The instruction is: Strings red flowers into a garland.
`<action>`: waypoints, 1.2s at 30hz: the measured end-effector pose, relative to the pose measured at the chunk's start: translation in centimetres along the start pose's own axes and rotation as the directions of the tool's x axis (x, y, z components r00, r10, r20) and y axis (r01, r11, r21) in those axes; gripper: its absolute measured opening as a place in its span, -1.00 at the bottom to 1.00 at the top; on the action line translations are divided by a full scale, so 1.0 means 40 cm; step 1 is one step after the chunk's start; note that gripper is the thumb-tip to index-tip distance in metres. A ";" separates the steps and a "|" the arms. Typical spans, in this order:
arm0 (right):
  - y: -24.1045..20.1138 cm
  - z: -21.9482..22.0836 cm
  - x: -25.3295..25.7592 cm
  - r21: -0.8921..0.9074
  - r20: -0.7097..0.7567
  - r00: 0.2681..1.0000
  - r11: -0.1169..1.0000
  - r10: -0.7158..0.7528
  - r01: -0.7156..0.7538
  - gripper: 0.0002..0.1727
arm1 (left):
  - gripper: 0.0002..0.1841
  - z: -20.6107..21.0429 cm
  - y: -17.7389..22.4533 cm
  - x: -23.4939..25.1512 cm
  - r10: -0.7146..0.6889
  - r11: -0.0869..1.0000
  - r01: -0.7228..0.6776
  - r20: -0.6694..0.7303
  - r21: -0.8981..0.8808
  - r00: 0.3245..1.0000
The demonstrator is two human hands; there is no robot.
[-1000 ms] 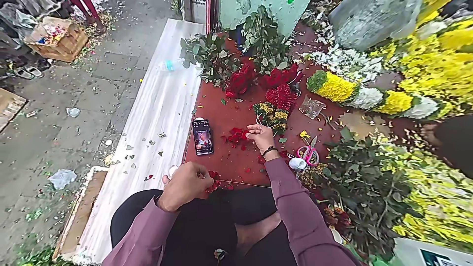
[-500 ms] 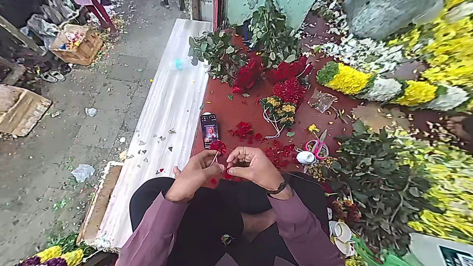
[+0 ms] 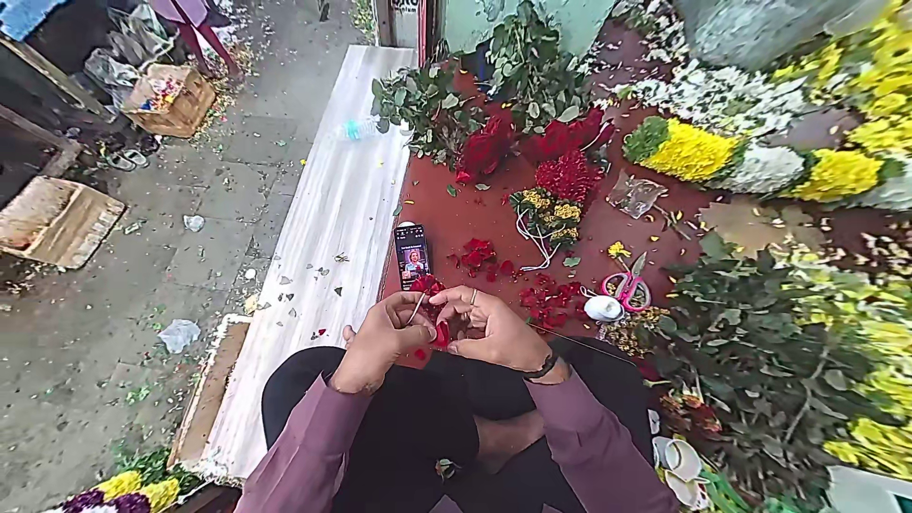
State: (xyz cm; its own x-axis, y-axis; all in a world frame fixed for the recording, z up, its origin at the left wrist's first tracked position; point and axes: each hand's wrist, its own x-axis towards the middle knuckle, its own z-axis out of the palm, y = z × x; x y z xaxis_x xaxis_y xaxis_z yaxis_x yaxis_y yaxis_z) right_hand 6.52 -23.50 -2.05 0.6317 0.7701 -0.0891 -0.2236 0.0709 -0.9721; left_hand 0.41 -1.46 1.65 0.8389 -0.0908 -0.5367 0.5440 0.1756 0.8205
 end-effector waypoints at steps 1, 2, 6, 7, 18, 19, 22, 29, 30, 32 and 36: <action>0.005 0.010 0.001 0.000 -0.051 0.999 1.000 -0.012 0.012 -0.29 | -0.44 0.001 -0.001 0.000 0.002 1.000 -0.002 -0.001 -0.002 1.000; 0.010 0.018 0.003 -0.001 -0.101 0.995 1.000 -0.023 0.023 -0.33 | -0.42 0.002 -0.003 0.001 0.010 1.000 -0.010 -0.010 0.003 1.000; 0.018 0.036 0.010 -0.004 -0.236 0.970 0.998 -0.054 0.055 -0.39 | -0.40 0.006 -0.006 -0.001 0.068 0.997 -0.066 -0.054 0.043 0.996; 0.018 0.039 0.010 0.009 -0.258 0.965 0.999 -0.044 0.048 -0.40 | -0.39 0.006 -0.009 0.000 0.092 0.994 -0.088 -0.065 0.059 0.994; 0.025 0.100 0.012 0.268 -0.583 0.801 0.963 0.137 0.030 -0.44 | -0.73 -0.001 -0.019 0.005 0.116 0.967 -0.086 -0.112 0.241 0.987; 0.030 0.102 0.014 0.278 -0.601 0.785 0.960 0.149 0.030 -0.44 | -0.75 0.000 -0.019 0.004 0.118 0.964 -0.088 -0.105 0.250 0.987; 0.047 0.112 0.018 0.275 -0.637 0.750 0.962 0.178 0.005 -0.45 | -0.75 0.003 -0.022 0.002 0.141 0.958 -0.121 -0.061 0.260 0.988; 0.059 0.126 0.018 0.230 -0.634 0.760 0.973 0.145 0.006 -0.51 | -0.81 -0.011 -0.035 0.009 0.216 0.890 -0.168 -0.067 0.425 0.974; 0.059 0.125 0.018 0.232 -0.628 0.762 0.973 0.157 -0.009 -0.50 | -0.82 -0.013 -0.036 0.010 0.223 0.880 -0.174 -0.061 0.443 0.973; 0.056 0.114 0.018 0.238 -0.583 0.786 0.968 0.209 -0.080 -0.43 | -0.84 -0.018 -0.039 0.013 0.231 0.865 -0.186 -0.041 0.466 0.972; 0.046 0.058 0.008 0.146 -0.486 0.835 0.966 0.259 -0.214 -0.14 | -0.88 -0.025 -0.033 0.013 0.185 0.889 -0.150 -0.040 0.432 0.982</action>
State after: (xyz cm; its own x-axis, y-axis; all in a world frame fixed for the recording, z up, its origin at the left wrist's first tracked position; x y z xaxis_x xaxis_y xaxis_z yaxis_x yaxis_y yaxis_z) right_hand 4.61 -21.64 -3.39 0.8304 0.3529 -0.4312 -0.4596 -0.0036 -0.8881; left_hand 0.12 -0.77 0.08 0.9235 -0.0179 -0.3832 0.3664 -0.2541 0.8951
